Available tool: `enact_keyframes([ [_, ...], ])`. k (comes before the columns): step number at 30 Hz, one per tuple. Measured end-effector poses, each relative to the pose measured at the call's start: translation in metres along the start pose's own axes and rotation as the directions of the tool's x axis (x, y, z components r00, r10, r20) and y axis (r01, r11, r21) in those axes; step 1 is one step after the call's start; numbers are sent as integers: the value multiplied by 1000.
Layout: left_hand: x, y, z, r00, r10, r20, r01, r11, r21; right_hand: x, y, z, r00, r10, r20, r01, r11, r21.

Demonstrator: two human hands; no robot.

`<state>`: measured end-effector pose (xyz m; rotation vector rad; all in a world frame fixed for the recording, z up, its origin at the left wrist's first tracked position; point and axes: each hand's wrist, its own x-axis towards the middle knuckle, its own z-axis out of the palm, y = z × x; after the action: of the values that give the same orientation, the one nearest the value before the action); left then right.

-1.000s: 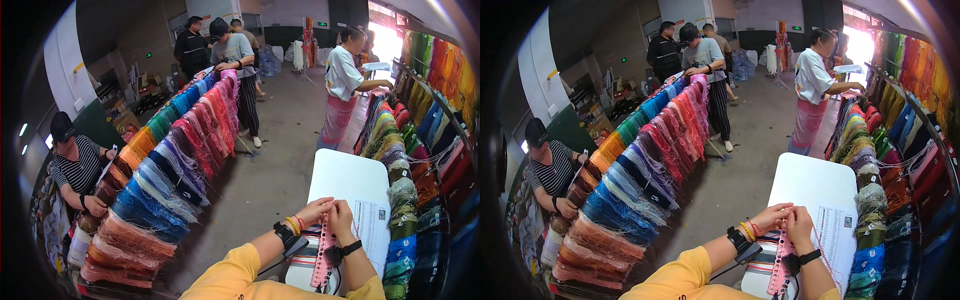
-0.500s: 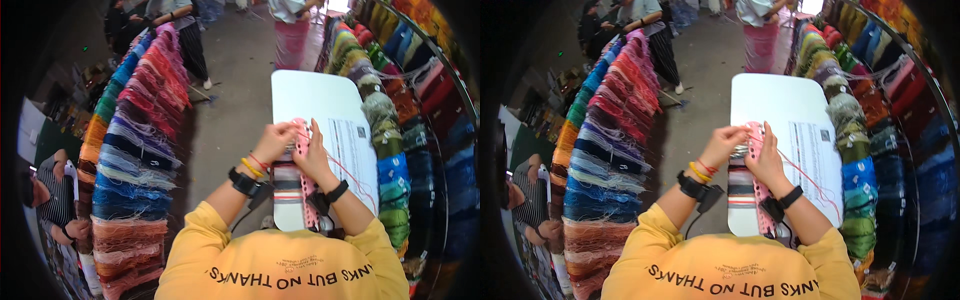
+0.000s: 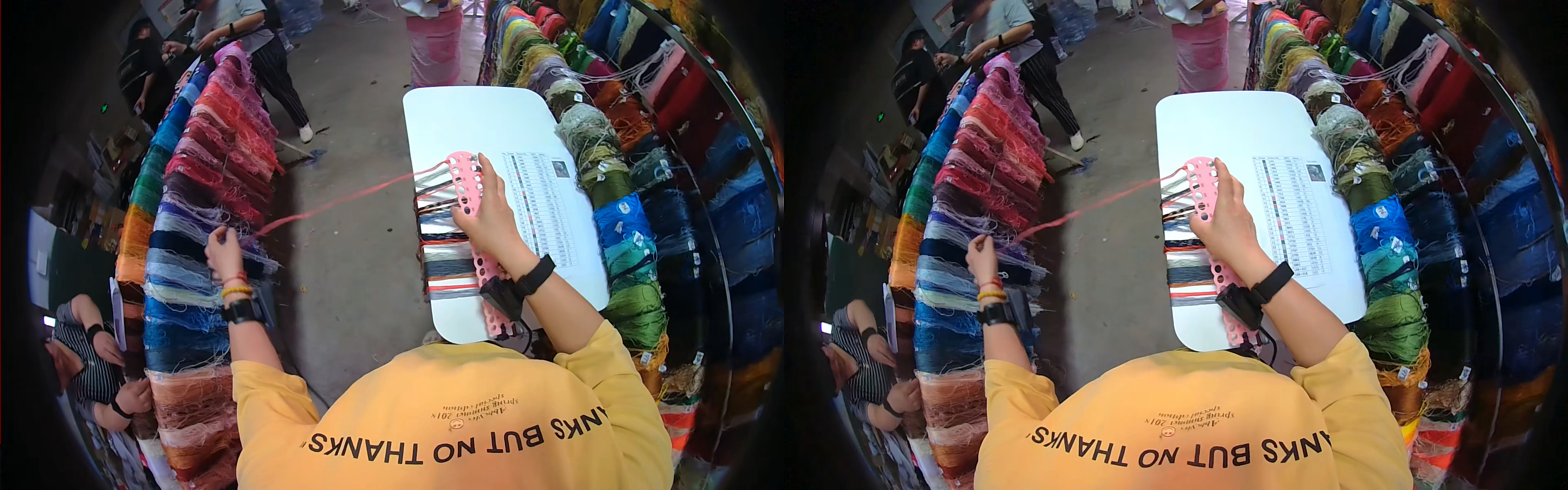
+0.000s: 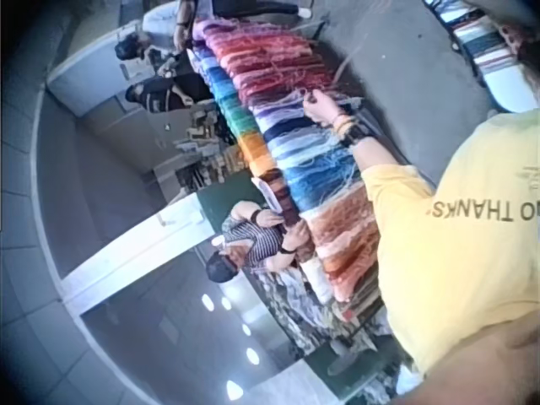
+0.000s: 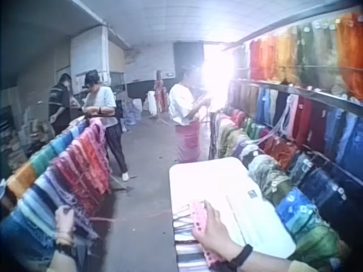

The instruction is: The person pulls strands of thread from a rack, references a chart, and threads them through a pink organizer. They repeat this process, selecting more thread from the rack and securing it into the organizer by hand.

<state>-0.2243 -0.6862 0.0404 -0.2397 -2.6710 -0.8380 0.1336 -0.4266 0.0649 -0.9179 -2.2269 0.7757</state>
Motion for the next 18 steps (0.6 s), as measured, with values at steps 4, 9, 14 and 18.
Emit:
enact_keyframes([
  [4,-85,82,-5,852,508,126,-397,784,-478,0,1,4,1000,28,-14,-28,999,-30],
  [9,-222,167,-2,58,687,724,461,625,-630,4,-10,15,997,23,-79,-19,999,40],
  [14,-243,180,24,39,686,727,440,641,-628,-11,14,0,993,-36,-114,48,994,101],
  [18,-255,181,28,39,656,754,454,660,-598,-51,53,-56,993,114,-36,-114,993,-2],
])
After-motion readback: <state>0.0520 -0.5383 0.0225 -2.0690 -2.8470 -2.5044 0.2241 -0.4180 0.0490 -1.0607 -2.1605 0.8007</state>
